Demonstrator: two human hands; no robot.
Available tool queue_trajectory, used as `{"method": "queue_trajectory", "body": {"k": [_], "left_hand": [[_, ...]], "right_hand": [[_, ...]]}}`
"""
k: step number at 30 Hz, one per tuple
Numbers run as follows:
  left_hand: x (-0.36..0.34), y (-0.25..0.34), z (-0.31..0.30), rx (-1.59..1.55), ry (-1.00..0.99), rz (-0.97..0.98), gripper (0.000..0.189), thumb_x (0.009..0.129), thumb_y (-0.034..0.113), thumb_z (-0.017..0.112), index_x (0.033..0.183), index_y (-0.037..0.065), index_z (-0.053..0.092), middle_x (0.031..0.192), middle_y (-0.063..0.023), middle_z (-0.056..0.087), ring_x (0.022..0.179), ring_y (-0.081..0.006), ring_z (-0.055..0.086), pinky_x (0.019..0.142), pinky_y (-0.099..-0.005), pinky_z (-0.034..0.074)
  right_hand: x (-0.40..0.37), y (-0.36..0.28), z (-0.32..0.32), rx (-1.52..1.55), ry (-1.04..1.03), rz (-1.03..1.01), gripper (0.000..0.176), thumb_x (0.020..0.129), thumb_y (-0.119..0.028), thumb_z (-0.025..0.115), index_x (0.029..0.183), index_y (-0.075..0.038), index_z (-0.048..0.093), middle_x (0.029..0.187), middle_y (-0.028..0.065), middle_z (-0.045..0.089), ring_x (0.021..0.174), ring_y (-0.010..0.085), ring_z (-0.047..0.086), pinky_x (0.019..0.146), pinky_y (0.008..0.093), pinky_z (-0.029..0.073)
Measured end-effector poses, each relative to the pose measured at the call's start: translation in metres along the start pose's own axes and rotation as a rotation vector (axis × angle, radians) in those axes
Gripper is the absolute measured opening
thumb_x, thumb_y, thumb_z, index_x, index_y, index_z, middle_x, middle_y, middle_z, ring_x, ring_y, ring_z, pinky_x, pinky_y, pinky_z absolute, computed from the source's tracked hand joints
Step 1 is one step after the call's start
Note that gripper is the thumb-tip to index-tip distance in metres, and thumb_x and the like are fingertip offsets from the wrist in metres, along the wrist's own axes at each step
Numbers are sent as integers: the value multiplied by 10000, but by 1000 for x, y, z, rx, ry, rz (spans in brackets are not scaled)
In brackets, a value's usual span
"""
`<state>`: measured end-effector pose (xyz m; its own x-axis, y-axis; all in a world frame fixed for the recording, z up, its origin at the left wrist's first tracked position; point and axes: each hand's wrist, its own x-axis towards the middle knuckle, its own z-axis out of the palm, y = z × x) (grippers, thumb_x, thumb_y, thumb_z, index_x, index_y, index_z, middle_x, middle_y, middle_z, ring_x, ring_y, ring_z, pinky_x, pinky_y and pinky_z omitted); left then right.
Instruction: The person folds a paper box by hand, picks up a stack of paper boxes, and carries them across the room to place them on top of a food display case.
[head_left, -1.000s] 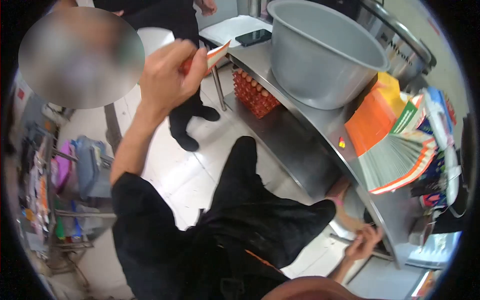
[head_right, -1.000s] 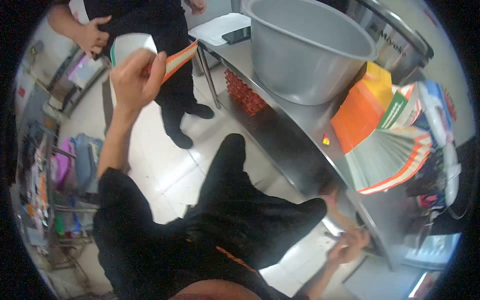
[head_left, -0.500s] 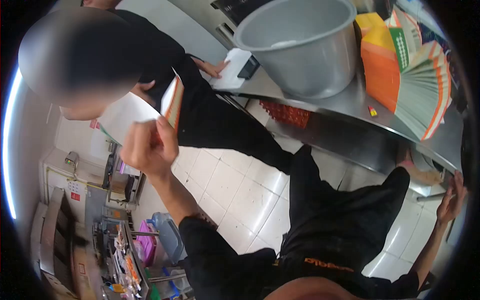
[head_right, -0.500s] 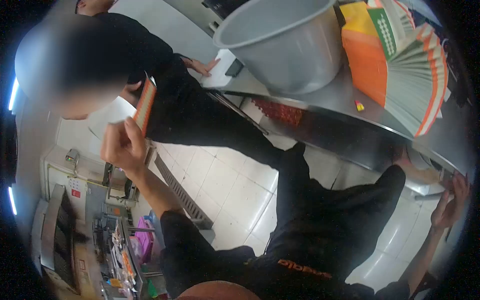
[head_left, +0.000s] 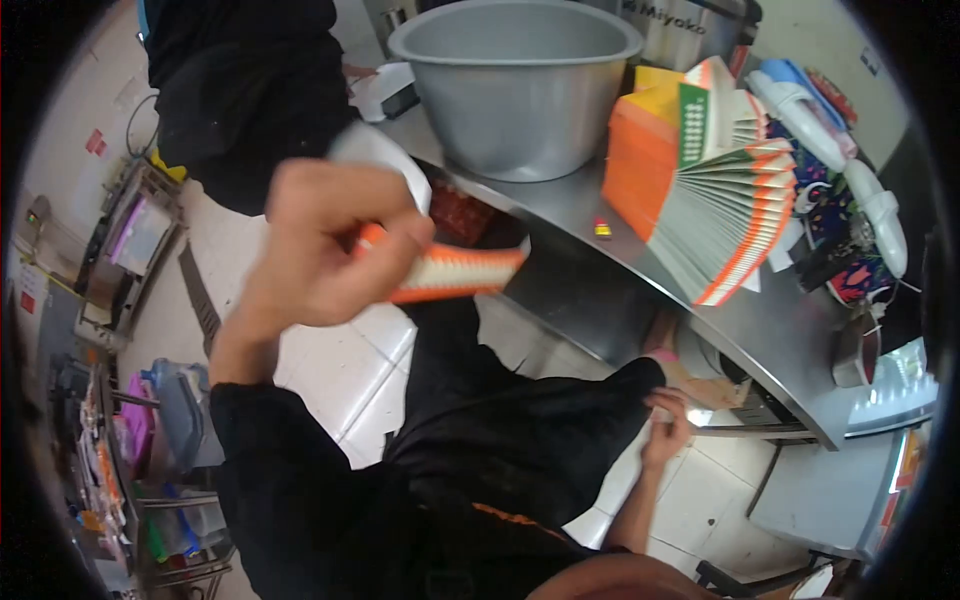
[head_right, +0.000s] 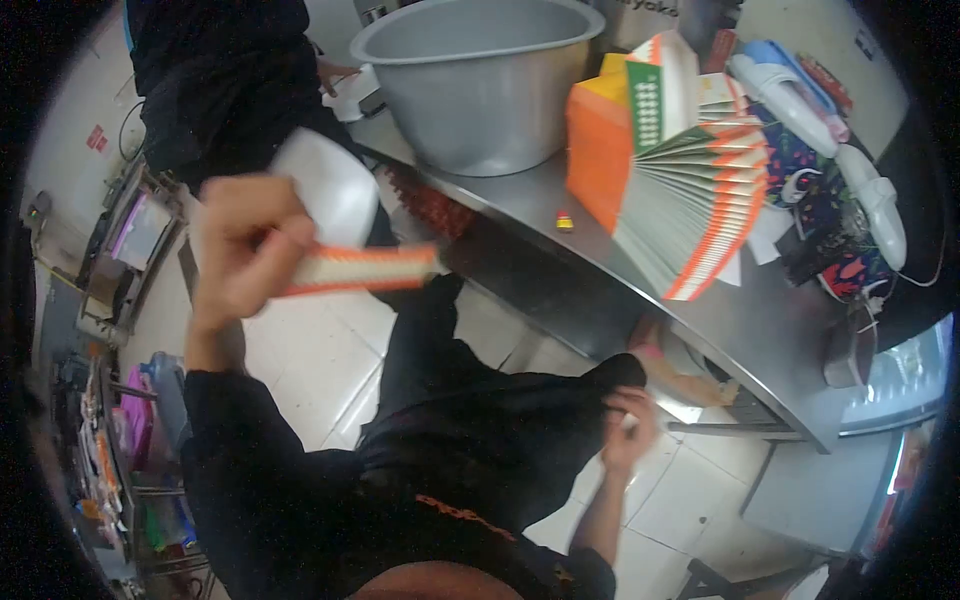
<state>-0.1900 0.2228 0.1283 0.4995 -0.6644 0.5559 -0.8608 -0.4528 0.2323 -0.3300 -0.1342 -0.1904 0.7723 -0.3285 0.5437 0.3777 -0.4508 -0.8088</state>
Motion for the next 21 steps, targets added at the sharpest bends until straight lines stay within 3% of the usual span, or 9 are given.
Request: {"method": "queue_trajectory", "body": {"k": [5, 7, 8, 10, 11, 12, 14, 17, 21], "left_hand": [[-49, -25, 150, -600, -31, -375, 256, 854, 141, 638, 653, 14, 544, 560, -25, 478, 547, -74, 447, 508, -273, 354], [-75, -29, 207, -803, 111, -380, 342, 915, 227, 563, 669, -2, 500, 576, -38, 433, 549, -92, 402, 507, -283, 326], [-87, -31, 230, -800, 188, -388, 547, 935, 447, 454, 604, 15, 495, 562, -58, 470, 504, -159, 431, 483, -318, 316], [-111, -40, 258, -691, 312, -434, 675, 940, 604, 325, 628, 24, 475, 561, -71, 460, 510, -172, 438, 482, -328, 320], [-126, -46, 267, -613, 303, -355, 701, 935, 626, 302, 638, 19, 489, 575, -77, 474, 510, -183, 448, 485, -330, 324], [-141, -50, 273, -569, 226, -363, 713, 933, 629, 286, 657, 10, 508, 593, -91, 485, 519, -201, 464, 486, -339, 330], [-152, -47, 264, -595, -22, -437, 513, 939, 457, 468, 779, -18, 574, 690, -111, 544, 619, -210, 544, 555, -344, 406], [-162, -43, 259, -719, -280, -724, 269, 970, 266, 506, 982, 3, 564, 734, -71, 494, 731, -95, 474, 644, -282, 416], [-170, -49, 273, -794, -135, -797, 191, 962, 202, 559, 991, 15, 584, 787, 5, 517, 758, -49, 453, 661, -224, 400]], "right_hand": [[23, -45, 91, 544, -42, 106, 678, 829, -417, 688, 1296, 20, 460, 1215, 162, 572, 1164, 282, 526, 1012, 396, 379], [9, -27, 95, 514, -206, 248, 627, 821, -344, 717, 1270, 22, 478, 1188, 150, 583, 1122, 246, 541, 988, 371, 392], [4, -21, 100, 498, -291, 323, 602, 817, -308, 732, 1257, 23, 486, 1174, 144, 588, 1101, 229, 549, 976, 358, 398], [13, -28, 101, 419, -205, 242, 319, 840, -182, 713, 1077, -18, 576, 910, 79, 644, 827, 134, 590, 741, 296, 478], [17, -28, 98, 365, -220, 218, 287, 837, -179, 713, 1044, -25, 589, 882, 89, 650, 791, 149, 609, 705, 299, 486], [25, -33, 96, 312, -243, 199, 255, 833, -175, 714, 1011, -31, 602, 854, 98, 657, 754, 164, 628, 668, 302, 493], [40, -41, 95, 168, -281, 155, 223, 830, -161, 707, 987, -35, 612, 871, 139, 662, 747, 232, 660, 649, 313, 509], [53, -51, 103, 77, -408, 214, 196, 838, -148, 665, 990, -35, 611, 880, 155, 663, 801, 339, 654, 755, 396, 509], [48, -46, 136, 19, -538, 159, 159, 838, -104, 632, 986, -47, 618, 896, 149, 661, 826, 368, 634, 759, 420, 497]]}}
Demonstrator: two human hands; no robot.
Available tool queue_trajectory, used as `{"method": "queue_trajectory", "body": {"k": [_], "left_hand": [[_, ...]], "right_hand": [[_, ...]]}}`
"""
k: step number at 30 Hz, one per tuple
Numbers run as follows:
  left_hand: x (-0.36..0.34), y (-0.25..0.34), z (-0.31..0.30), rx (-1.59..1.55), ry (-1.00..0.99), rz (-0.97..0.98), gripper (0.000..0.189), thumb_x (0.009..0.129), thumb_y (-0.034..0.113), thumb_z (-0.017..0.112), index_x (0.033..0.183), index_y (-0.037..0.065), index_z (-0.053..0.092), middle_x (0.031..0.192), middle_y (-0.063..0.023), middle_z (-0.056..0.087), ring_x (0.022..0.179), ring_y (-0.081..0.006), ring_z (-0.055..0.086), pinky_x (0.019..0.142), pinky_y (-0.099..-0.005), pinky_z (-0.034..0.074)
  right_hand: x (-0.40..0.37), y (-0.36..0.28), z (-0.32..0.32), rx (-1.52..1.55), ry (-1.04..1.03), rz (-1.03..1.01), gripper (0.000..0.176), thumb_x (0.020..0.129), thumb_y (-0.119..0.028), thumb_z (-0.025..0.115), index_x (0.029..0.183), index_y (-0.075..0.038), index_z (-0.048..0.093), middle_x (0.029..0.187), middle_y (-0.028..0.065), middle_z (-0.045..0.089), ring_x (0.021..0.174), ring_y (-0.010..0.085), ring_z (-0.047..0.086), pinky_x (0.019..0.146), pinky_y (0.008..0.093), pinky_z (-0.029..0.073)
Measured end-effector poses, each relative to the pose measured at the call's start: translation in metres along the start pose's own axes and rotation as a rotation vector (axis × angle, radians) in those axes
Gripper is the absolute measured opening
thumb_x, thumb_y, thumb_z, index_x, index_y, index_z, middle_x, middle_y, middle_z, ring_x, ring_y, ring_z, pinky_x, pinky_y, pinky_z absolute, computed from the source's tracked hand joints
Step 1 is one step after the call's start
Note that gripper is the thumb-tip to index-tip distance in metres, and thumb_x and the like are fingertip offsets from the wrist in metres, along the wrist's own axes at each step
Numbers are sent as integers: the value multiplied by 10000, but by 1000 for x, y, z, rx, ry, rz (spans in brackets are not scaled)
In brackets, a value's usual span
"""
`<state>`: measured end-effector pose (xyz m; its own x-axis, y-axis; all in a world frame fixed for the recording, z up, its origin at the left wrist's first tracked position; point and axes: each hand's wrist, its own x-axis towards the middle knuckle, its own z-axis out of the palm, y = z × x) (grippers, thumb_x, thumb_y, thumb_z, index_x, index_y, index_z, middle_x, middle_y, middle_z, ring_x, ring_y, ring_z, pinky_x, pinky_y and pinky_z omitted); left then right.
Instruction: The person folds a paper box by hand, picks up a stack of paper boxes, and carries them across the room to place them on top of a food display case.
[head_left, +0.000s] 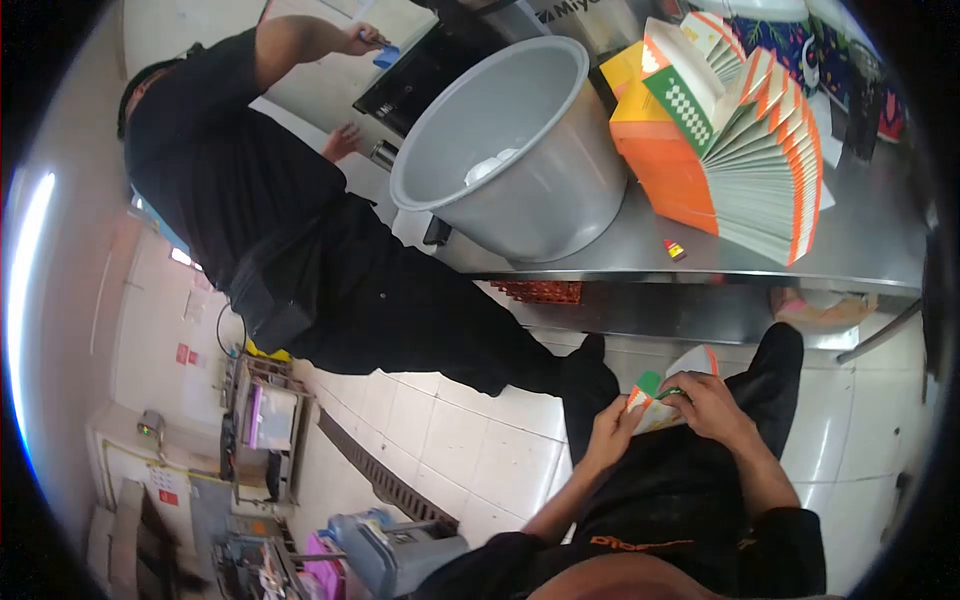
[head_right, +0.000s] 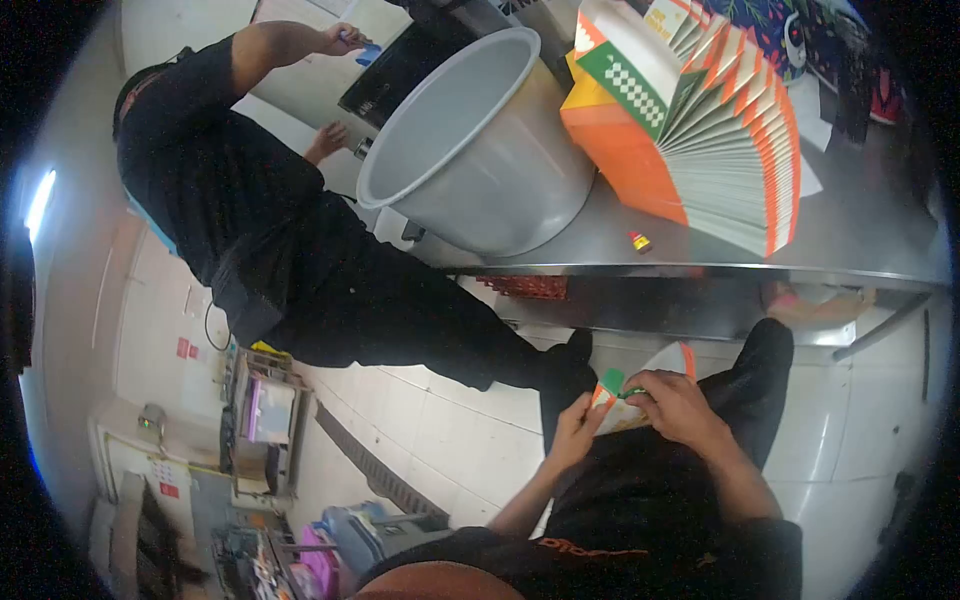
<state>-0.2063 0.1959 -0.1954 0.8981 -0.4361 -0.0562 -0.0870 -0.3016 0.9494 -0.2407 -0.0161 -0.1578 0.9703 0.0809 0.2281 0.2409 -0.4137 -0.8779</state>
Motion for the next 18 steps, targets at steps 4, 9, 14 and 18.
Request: {"method": "queue_trajectory", "body": {"k": [4, 9, 14, 18], "left_hand": [[14, -17, -8, -224, 119, -89, 156, 940, 168, 603, 988, 20, 601, 828, 10, 567, 789, -49, 492, 695, -216, 422], [22, -20, -17, -418, 75, -83, 157, 910, 149, 646, 979, 13, 609, 864, -3, 619, 798, -50, 543, 715, -211, 446], [26, -17, -16, -436, 43, -82, 134, 870, 122, 677, 904, 7, 617, 792, -4, 623, 738, -47, 540, 665, -221, 446], [26, -16, -11, -225, 15, -55, 213, 841, 192, 700, 862, 3, 603, 709, -55, 603, 664, -70, 537, 614, -258, 445]], "right_hand": [[11, -10, 28, 58, 9, 58, 155, 822, -23, 617, 976, -20, 641, 862, 140, 629, 820, 322, 632, 715, 372, 499], [20, -24, 32, -28, 48, 8, 245, 786, 47, 625, 1013, -18, 690, 851, 127, 619, 760, 259, 635, 730, 345, 505], [16, -18, 29, -60, 1, 47, 214, 780, 17, 677, 991, -13, 700, 839, 110, 650, 723, 213, 636, 669, 296, 500], [8, -8, 27, -35, 48, 123, 184, 758, -32, 733, 939, -22, 697, 817, 95, 692, 728, 174, 667, 658, 293, 506]]}}
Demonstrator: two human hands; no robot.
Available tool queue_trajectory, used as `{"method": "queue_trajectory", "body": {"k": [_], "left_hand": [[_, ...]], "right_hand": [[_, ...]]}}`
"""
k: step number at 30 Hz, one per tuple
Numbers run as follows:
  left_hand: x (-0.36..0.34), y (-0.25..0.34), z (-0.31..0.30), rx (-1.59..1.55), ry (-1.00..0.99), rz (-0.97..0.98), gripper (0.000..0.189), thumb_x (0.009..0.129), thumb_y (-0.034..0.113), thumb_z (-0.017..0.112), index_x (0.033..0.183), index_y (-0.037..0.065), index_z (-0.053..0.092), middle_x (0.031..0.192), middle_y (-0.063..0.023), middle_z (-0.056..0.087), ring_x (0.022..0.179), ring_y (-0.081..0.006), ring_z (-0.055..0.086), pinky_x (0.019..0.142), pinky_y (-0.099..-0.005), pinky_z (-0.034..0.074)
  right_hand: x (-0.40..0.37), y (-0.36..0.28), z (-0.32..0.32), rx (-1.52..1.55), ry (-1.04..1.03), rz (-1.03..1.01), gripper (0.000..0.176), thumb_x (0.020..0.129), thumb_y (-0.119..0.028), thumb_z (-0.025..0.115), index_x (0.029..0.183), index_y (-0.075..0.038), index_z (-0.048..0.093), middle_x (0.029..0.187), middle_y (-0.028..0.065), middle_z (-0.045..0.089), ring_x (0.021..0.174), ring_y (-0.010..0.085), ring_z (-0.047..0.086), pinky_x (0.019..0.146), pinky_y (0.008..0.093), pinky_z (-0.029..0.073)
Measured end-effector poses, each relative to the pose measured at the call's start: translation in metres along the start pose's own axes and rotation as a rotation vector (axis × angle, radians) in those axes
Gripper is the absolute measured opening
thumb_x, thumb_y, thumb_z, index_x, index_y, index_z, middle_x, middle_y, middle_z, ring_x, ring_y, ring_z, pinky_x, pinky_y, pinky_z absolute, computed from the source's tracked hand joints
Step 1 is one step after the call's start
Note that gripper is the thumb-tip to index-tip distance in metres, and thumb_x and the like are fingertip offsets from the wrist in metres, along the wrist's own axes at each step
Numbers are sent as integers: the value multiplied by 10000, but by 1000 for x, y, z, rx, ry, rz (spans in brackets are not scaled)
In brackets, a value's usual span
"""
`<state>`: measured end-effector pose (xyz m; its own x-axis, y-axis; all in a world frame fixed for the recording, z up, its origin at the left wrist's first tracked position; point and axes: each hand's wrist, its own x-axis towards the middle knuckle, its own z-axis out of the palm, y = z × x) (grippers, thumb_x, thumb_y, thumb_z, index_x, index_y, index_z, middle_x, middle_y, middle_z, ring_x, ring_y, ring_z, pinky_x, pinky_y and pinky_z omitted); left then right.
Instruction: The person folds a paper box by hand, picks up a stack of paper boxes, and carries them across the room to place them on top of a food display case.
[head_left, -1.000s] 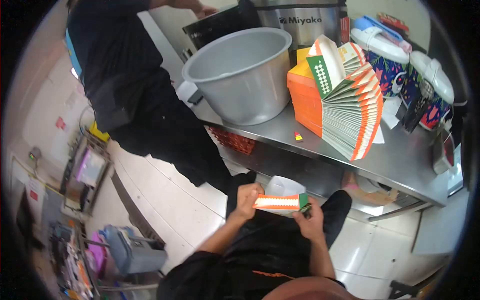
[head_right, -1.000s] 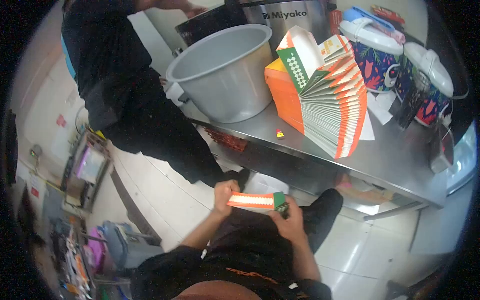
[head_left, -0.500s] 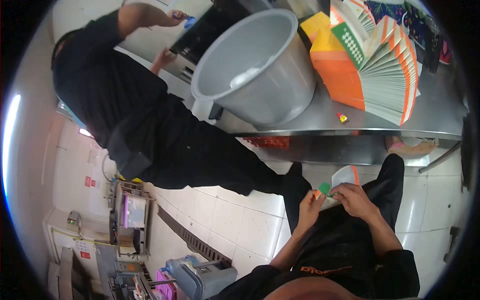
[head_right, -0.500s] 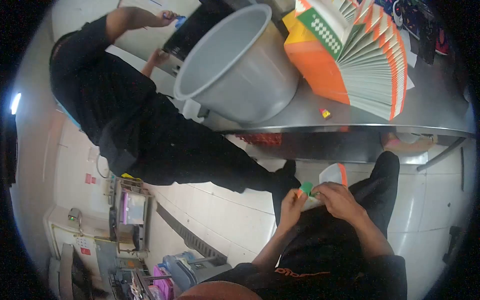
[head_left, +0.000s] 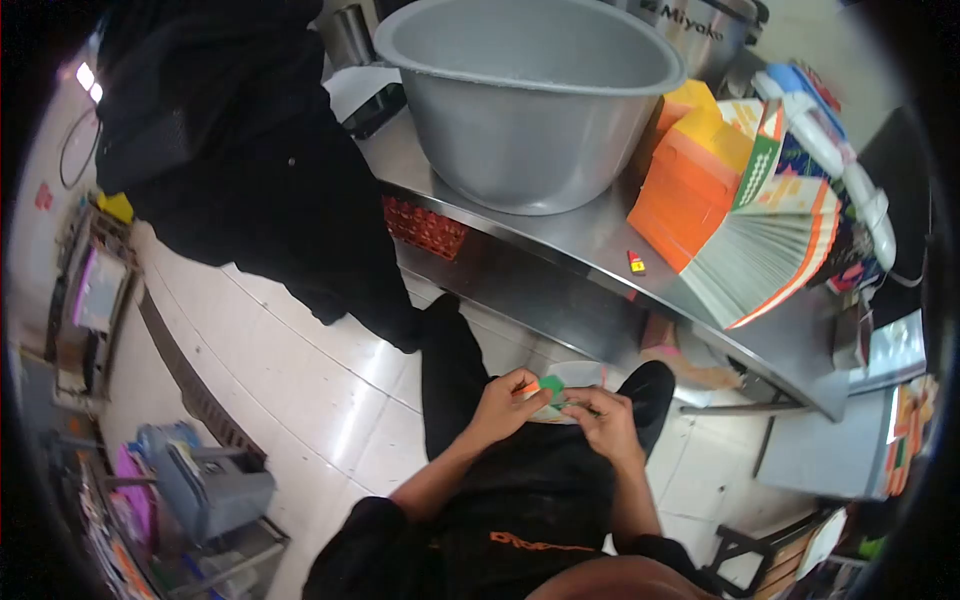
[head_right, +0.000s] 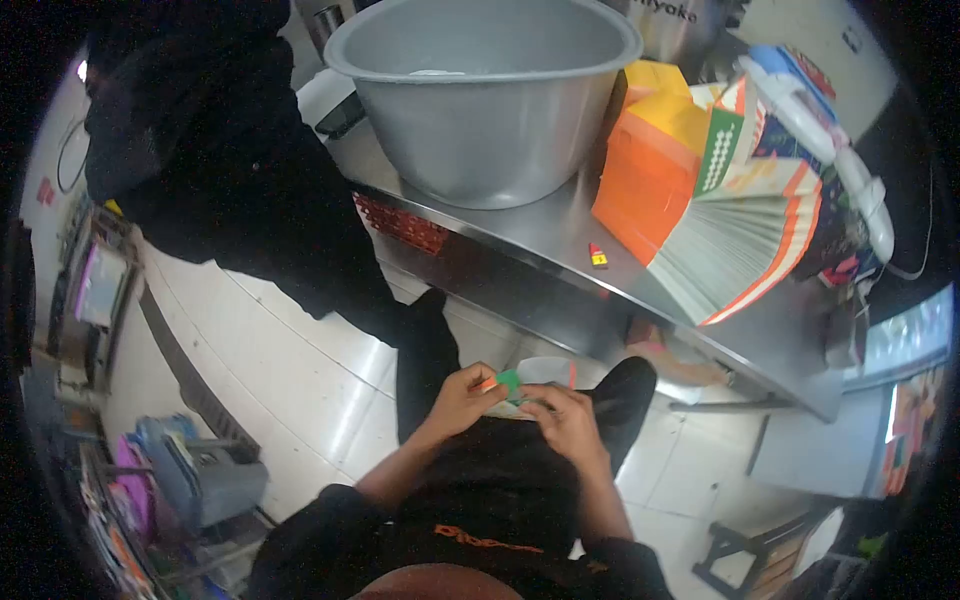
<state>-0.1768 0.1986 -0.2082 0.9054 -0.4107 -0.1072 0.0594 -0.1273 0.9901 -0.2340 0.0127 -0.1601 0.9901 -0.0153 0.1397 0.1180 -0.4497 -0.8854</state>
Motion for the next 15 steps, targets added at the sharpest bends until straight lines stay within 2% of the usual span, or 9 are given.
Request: {"method": "queue_trajectory", "body": {"k": [1, 3, 4, 7, 8, 10, 12, 13, 15], "left_hand": [[-1, 3, 3, 91, -7, -12, 235, 831, 210, 706, 852, 2, 599, 690, -74, 596, 643, -79, 537, 602, -269, 444], [1, 5, 6, 145, 17, -16, 280, 802, 265, 710, 855, 12, 602, 689, -112, 597, 627, -149, 577, 602, -307, 457], [-1, 5, 12, 178, 25, -32, 304, 787, 292, 713, 856, 17, 603, 689, -132, 597, 619, -184, 596, 602, -327, 463], [-3, 16, 13, 363, -103, -61, 307, 757, 313, 692, 881, 38, 632, 746, -157, 630, 685, -302, 635, 631, -375, 478], [-2, 18, 11, 411, -192, -20, 299, 769, 309, 690, 891, 42, 635, 757, -144, 637, 705, -297, 629, 673, -368, 486], [-3, 4, 16, 466, -250, 84, 266, 756, 301, 677, 874, 63, 654, 765, -142, 648, 726, -330, 638, 651, -431, 468], [-4, 24, 15, 501, -380, 69, 246, 742, 292, 672, 847, 71, 647, 681, -136, 603, 663, -343, 607, 617, -427, 459], [-3, 26, 18, 550, -399, 21, 231, 736, 275, 666, 813, 59, 633, 656, -139, 580, 654, -349, 596, 613, -422, 456], [0, 26, 21, 526, -414, 48, 161, 739, 225, 633, 746, 65, 647, 651, -135, 596, 679, -338, 612, 627, -426, 460]], "right_hand": [[-4, 4, -2, 33, 14, 57, 183, 752, -46, 746, 928, -30, 697, 805, 82, 702, 722, 162, 675, 657, 290, 508], [-9, 0, -9, -32, -17, 20, 180, 778, -81, 739, 944, -38, 685, 844, 89, 712, 774, 191, 697, 713, 301, 539], [-13, 1, -9, 13, -34, 99, 181, 776, -89, 747, 937, -37, 684, 853, 94, 712, 780, 191, 696, 717, 303, 536], [-25, 12, -10, -27, -66, 50, 163, 769, -84, 745, 918, -34, 703, 865, 106, 713, 799, 218, 694, 727, 303, 532], [-29, 14, -10, -23, -59, 28, 150, 768, -80, 743, 907, -36, 711, 865, 110, 713, 792, 222, 691, 724, 308, 531], [-32, 17, -11, -8, -41, -7, 118, 767, -66, 736, 882, -38, 725, 860, 121, 712, 784, 229, 688, 730, 320, 524], [-36, 27, -10, -40, -35, -103, 138, 737, 0, 731, 872, -29, 726, 838, 119, 710, 779, 217, 682, 723, 298, 523], [-38, 32, -10, -53, -30, -80, 140, 733, -2, 733, 871, -27, 724, 849, 120, 710, 777, 216, 680, 731, 299, 519], [-41, 32, -11, -43, -46, -66, 150, 728, 1, 737, 874, -27, 717, 862, 116, 710, 795, 216, 674, 739, 308, 510]]}}
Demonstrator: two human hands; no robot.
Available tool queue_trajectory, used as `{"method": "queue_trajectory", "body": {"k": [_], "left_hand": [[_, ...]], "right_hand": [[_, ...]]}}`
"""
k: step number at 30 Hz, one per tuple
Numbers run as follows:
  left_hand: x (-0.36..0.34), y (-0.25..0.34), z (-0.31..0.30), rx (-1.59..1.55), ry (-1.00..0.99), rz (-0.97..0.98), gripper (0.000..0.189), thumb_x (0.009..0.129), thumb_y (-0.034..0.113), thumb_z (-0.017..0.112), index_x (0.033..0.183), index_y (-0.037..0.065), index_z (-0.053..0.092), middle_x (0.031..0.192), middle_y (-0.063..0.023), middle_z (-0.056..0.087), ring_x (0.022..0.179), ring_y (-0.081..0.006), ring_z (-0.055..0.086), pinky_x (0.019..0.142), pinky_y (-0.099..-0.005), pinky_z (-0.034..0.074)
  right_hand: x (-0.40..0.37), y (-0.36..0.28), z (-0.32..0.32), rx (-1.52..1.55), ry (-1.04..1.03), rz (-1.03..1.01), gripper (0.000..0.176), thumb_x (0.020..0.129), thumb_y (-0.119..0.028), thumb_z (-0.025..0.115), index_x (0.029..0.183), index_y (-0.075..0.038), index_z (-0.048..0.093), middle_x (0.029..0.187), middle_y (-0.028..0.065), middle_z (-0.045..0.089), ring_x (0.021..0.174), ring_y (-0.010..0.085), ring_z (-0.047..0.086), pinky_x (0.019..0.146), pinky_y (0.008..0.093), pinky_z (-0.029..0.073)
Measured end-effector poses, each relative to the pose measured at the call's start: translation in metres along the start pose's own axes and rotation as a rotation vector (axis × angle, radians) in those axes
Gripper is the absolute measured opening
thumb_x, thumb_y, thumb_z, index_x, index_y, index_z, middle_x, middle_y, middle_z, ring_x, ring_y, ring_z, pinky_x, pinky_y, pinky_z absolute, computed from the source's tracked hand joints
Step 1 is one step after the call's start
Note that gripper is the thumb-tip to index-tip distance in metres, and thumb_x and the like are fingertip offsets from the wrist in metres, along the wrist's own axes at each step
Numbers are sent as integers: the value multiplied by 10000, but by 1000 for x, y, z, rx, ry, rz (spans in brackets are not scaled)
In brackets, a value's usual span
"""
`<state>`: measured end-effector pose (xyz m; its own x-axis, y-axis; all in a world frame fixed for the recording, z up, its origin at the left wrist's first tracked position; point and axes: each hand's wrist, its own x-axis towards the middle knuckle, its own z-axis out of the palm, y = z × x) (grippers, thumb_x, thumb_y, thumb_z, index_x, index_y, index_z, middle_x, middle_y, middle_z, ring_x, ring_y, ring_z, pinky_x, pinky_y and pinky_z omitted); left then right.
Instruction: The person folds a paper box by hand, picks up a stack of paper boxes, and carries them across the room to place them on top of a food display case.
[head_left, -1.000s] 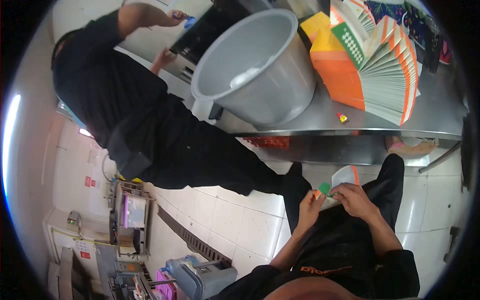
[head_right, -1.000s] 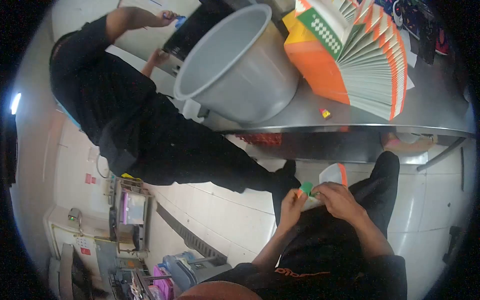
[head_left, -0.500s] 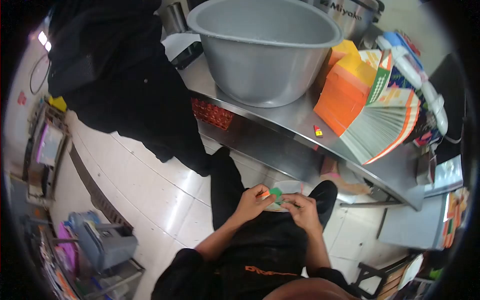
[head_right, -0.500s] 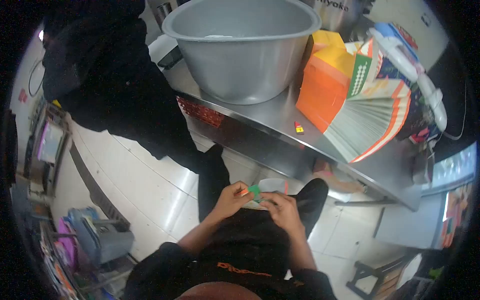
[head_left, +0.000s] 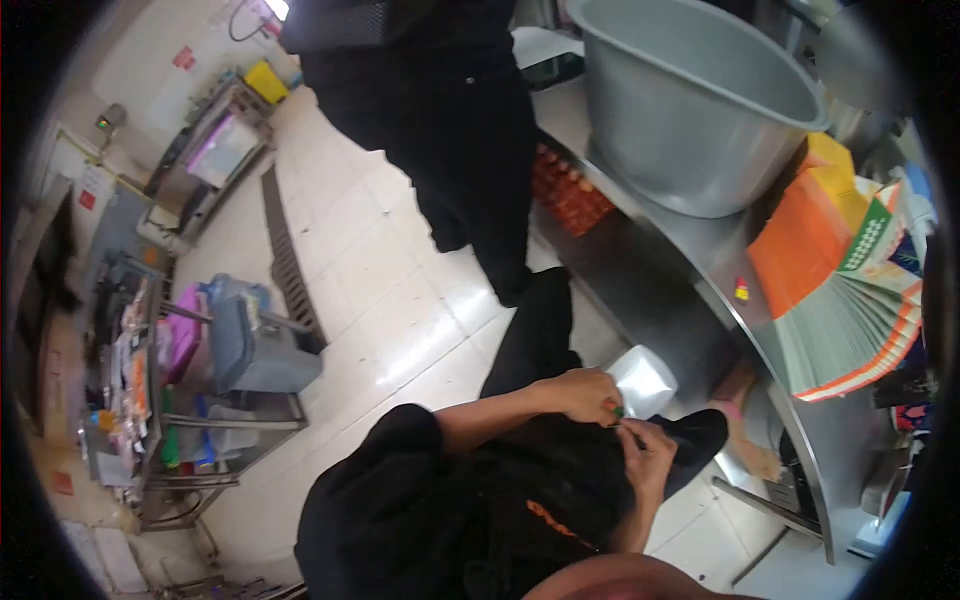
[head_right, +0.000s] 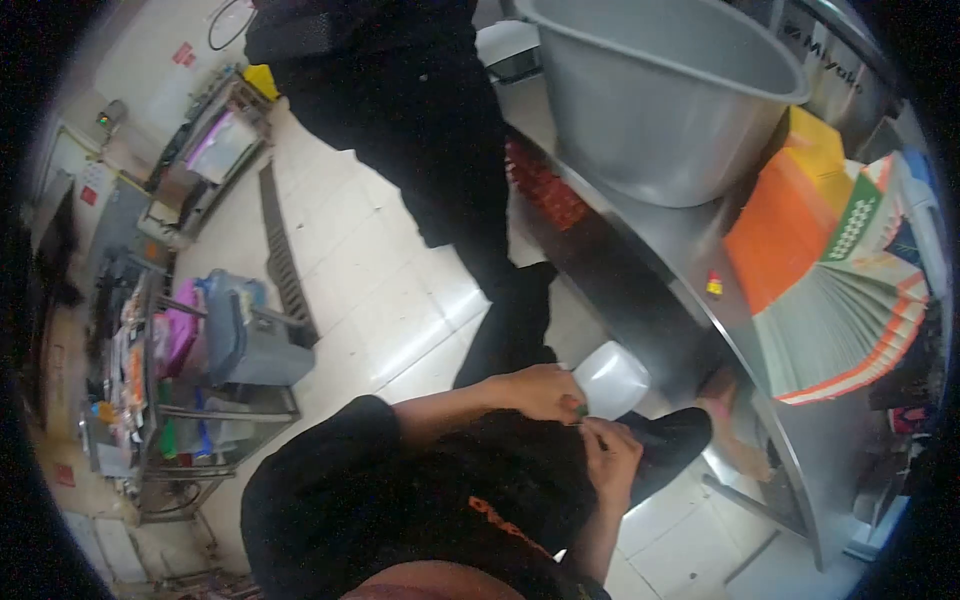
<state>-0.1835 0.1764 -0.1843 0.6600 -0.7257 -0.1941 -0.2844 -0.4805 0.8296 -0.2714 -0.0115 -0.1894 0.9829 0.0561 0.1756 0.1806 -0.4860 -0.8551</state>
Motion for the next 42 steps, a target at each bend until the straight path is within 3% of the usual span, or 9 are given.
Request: {"method": "queue_trajectory", "body": {"k": [4, 18, 26, 31, 35, 38, 39, 42], "left_hand": [[-2, 8, -3, -26, -39, 1, 174, 786, 180, 553, 741, 47, 657, 687, -97, 662, 696, -282, 658, 651, -396, 496], [-16, 5, -33, -137, -9, 75, 184, 844, 155, 544, 861, 28, 676, 706, -97, 668, 683, -234, 662, 640, -359, 487], [-29, -22, -34, -107, 103, 191, 138, 839, 123, 575, 832, 21, 667, 749, -132, 660, 758, -314, 643, 683, -405, 473], [-29, -28, -32, 2, 29, 179, 133, 808, 124, 589, 824, 20, 670, 745, -142, 653, 757, -330, 636, 686, -423, 469], [-23, -19, -38, -112, -46, 106, 144, 795, 124, 581, 844, 31, 680, 725, -112, 664, 738, -297, 651, 668, -397, 479], [-18, -15, -37, -258, -82, 16, 161, 808, 127, 566, 867, 39, 687, 726, -86, 679, 733, -256, 666, 661, -366, 488], [-15, -15, -35, -239, -128, 31, 182, 832, 141, 566, 904, 28, 689, 760, -89, 692, 743, -224, 672, 671, -348, 492], [-10, -17, -27, -271, -170, 55, 198, 848, 139, 564, 937, 11, 686, 777, -113, 691, 732, -231, 667, 671, -351, 493]], "right_hand": [[-8, 5, 11, 7, 111, -64, 149, 728, 9, 726, 865, -38, 694, 870, 112, 703, 798, 268, 667, 756, 344, 510], [1, 1, 47, -214, 358, -315, 158, 753, 41, 711, 881, -42, 671, 893, 88, 695, 853, 254, 654, 786, 360, 499], [8, -14, 60, -304, 242, -205, 115, 765, 9, 718, 861, -32, 669, 867, 91, 696, 802, 253, 670, 737, 351, 507], [6, -15, 64, -277, 139, -102, 103, 781, -4, 710, 872, -37, 675, 865, 93, 694, 749, 258, 673, 635, 337, 521], [7, -23, 58, -237, 171, -41, 111, 777, 15, 699, 876, -28, 673, 895, 95, 687, 776, 264, 668, 667, 356, 523], [5, -20, 47, -310, 192, -108, 170, 763, 55, 692, 917, -15, 681, 907, 116, 680, 815, 243, 656, 721, 322, 519], [5, -23, 45, -343, 214, -159, 113, 769, 13, 700, 865, -41, 677, 871, 72, 682, 837, 238, 660, 771, 368, 497], [3, -19, 42, -393, 255, -286, 107, 764, 8, 707, 846, -52, 673, 873, 66, 683, 838, 223, 663, 762, 366, 498]]}}
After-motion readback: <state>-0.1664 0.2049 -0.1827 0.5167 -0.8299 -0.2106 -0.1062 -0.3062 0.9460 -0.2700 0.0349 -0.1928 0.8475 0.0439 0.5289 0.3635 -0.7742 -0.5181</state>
